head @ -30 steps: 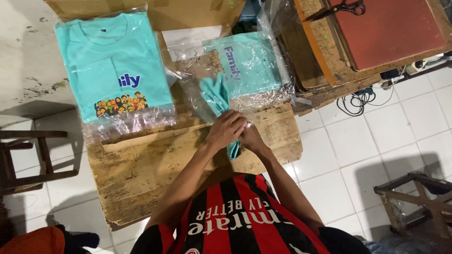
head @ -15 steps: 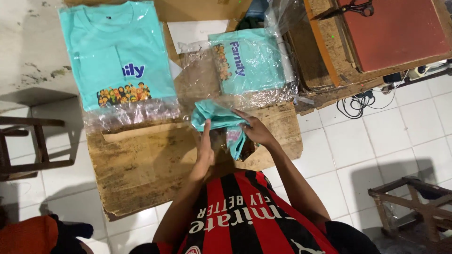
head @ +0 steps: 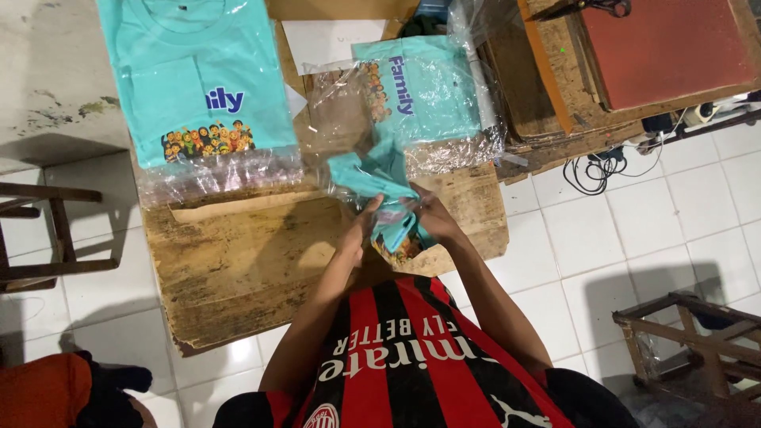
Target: Folding t-shirts and placing them into plastic bags for packaging
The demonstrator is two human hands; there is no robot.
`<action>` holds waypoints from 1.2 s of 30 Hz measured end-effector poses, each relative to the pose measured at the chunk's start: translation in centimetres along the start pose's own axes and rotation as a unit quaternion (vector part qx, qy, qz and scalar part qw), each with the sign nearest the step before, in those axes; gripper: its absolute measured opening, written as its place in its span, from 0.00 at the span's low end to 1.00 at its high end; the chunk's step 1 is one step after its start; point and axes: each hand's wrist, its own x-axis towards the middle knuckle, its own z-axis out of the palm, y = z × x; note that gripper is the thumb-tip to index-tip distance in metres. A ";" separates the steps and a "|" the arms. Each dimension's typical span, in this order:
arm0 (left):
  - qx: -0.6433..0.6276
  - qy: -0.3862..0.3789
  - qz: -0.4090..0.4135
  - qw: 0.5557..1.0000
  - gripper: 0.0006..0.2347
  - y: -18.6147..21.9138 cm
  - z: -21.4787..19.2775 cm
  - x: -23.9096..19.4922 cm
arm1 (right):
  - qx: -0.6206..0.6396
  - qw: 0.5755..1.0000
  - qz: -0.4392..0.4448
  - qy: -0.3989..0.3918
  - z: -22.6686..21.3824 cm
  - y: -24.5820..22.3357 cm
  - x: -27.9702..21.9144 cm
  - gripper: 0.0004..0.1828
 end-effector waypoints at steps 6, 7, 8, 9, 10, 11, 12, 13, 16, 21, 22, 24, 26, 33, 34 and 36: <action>0.054 -0.142 -0.077 0.985 0.57 -1.6 -1.0 -1.5 | 0.073 0.997 0.009 0.028 0.2 3.2 -0.5 0.27; 0.056 -0.164 -0.061 0.983 0.52 -2.6 -1.8 -0.6 | 0.055 0.998 -0.009 0.027 0.3 3.1 -0.1 0.26; 0.059 -0.187 -0.046 0.979 0.47 -3.8 -2.6 0.1 | 0.037 0.999 -0.025 0.028 0.4 3.0 0.2 0.25; 0.061 -0.189 -0.046 0.979 0.47 -3.6 -2.3 0.3 | 0.037 0.999 -0.026 0.030 0.5 3.1 0.5 0.25; 0.097 -0.168 -0.053 0.980 0.48 -3.4 -2.1 0.4 | 0.010 0.998 -0.049 0.030 0.7 3.3 0.6 0.25; 0.133 -0.148 -0.059 0.978 0.49 -3.3 -2.0 0.4 | -0.017 0.997 -0.072 0.029 0.9 3.5 0.8 0.25; 0.132 -0.148 -0.059 0.978 0.49 -2.3 -2.2 -0.8 | -0.017 0.997 -0.072 0.029 1.9 1.6 0.7 0.25; 0.119 -0.153 -0.044 0.980 0.49 -1.2 -2.5 -1.9 | 0.036 0.996 -0.072 0.030 2.9 -0.2 0.6 0.25; 0.086 -0.158 -0.019 0.984 0.46 -0.3 -2.8 -3.7 | -0.031 0.997 -0.060 0.046 3.4 -2.6 0.9 0.26; 0.111 -0.203 -0.042 0.972 0.40 -0.6 -3.5 -5.0 | -0.191 0.977 -0.077 0.045 2.4 0.9 2.6 0.26; 0.128 -0.221 -0.042 0.966 0.40 1.9 -3.3 -7.0 | -0.213 0.973 -0.083 0.042 2.2 1.4 2.8 0.25; 0.142 -0.236 -0.039 0.961 0.41 3.2 -3.2 -7.8 | -0.235 0.967 -0.092 0.036 2.3 0.6 3.0 0.24; 0.041 -0.218 -0.006 0.975 0.44 0.6 -3.2 -5.3 | -0.259 0.963 -0.074 0.005 2.8 -1.7 3.1 0.25; -0.064 -0.164 -0.038 0.984 0.44 1.2 -2.7 -6.1 | -0.204 0.974 -0.090 -0.047 3.0 -1.5 2.0 0.25; -0.043 -0.191 -0.025 0.980 0.43 -0.4 -2.5 -4.6 | -0.165 0.979 -0.111 -0.053 2.2 0.5 3.0 0.24; -0.018 -0.218 -0.016 0.976 0.42 -1.4 -2.2 -4.1 | -0.123 0.982 -0.130 -0.056 1.6 2.7 4.7 0.22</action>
